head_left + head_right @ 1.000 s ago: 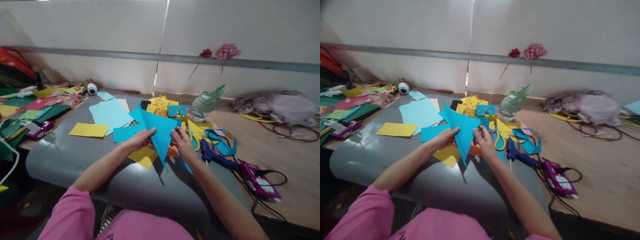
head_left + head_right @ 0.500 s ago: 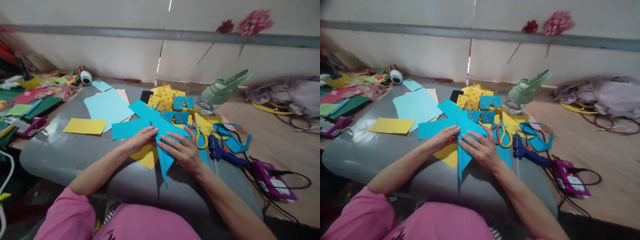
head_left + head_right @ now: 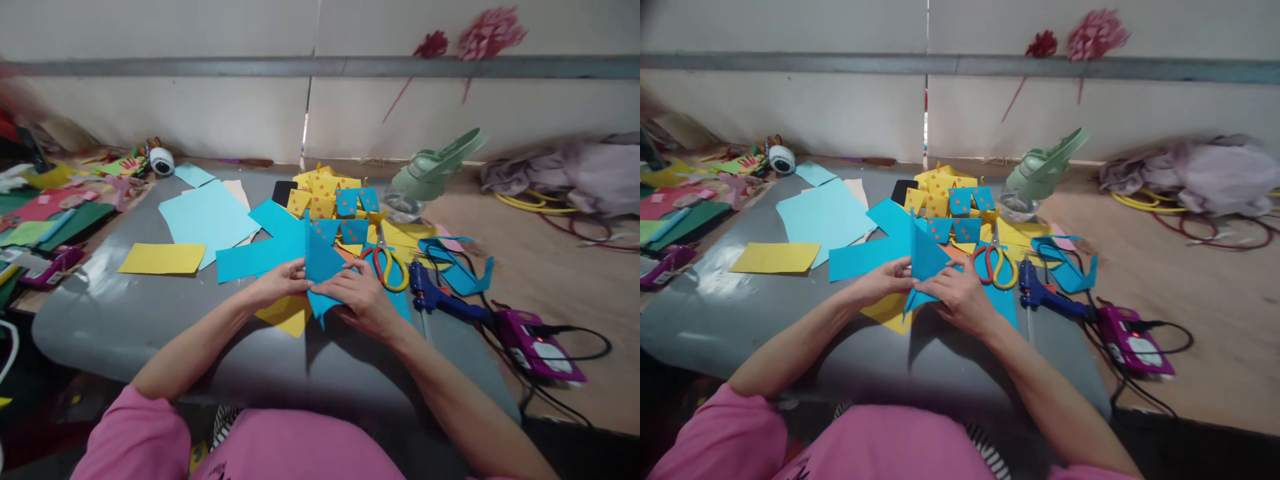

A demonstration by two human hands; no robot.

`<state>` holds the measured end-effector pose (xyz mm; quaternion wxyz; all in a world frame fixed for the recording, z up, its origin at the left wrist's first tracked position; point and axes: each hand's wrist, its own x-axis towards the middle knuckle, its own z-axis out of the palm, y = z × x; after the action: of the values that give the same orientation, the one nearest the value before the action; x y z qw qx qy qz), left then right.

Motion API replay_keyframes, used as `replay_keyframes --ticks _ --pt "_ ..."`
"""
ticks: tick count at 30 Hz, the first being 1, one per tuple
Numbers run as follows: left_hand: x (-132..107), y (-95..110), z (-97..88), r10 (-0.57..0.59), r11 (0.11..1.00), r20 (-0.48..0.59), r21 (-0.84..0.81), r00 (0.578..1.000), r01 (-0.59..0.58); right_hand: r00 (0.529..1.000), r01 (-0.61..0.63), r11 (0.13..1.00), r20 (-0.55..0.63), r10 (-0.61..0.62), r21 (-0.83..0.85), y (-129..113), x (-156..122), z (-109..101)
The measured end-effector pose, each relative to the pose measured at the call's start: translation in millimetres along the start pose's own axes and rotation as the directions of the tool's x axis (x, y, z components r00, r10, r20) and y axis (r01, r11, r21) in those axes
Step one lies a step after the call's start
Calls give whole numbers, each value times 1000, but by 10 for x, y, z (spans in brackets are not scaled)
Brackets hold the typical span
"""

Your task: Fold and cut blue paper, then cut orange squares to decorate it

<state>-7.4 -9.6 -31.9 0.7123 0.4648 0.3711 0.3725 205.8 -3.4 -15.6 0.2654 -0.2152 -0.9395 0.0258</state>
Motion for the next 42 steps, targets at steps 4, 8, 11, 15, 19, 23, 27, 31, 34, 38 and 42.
replay_keyframes --ticks 4,8,11,15,19,23,27,31,34,38,42 --pt "-36 9 1 33 996 173 72 984 -46 946 -320 934 -6 325 159 -26 22 23" --pt "-79 27 -6 -20 991 208 132 978 -8 808 -569 744 71 584 350 -59 46 23" --pt "-83 37 22 -6 979 134 202 991 -22 774 -613 677 136 619 408 -62 51 9" --pt "-57 40 80 56 970 -42 239 998 -44 786 -604 671 185 589 429 -60 54 -12" --pt "-46 38 98 44 981 -63 191 997 -32 731 -603 607 54 680 517 -29 61 0" --pt "-55 10 84 65 960 -42 276 997 -51 600 -572 502 -86 795 649 37 66 24" --pt "-80 -7 95 104 895 -6 436 995 -91 633 -548 383 70 771 744 39 78 9" --pt "-106 -3 130 127 838 -20 538 992 -97 628 -527 335 91 773 781 -10 89 -6" --pt "-114 -5 148 163 795 -34 596 986 -111 630 -493 325 73 773 807 -25 88 -6" --pt "-119 -27 158 215 802 -32 576 976 -158 634 -443 266 90 768 856 -31 85 3" --pt "-118 -70 143 238 823 -40 539 970 -180 673 -424 223 140 727 878 -47 82 19"
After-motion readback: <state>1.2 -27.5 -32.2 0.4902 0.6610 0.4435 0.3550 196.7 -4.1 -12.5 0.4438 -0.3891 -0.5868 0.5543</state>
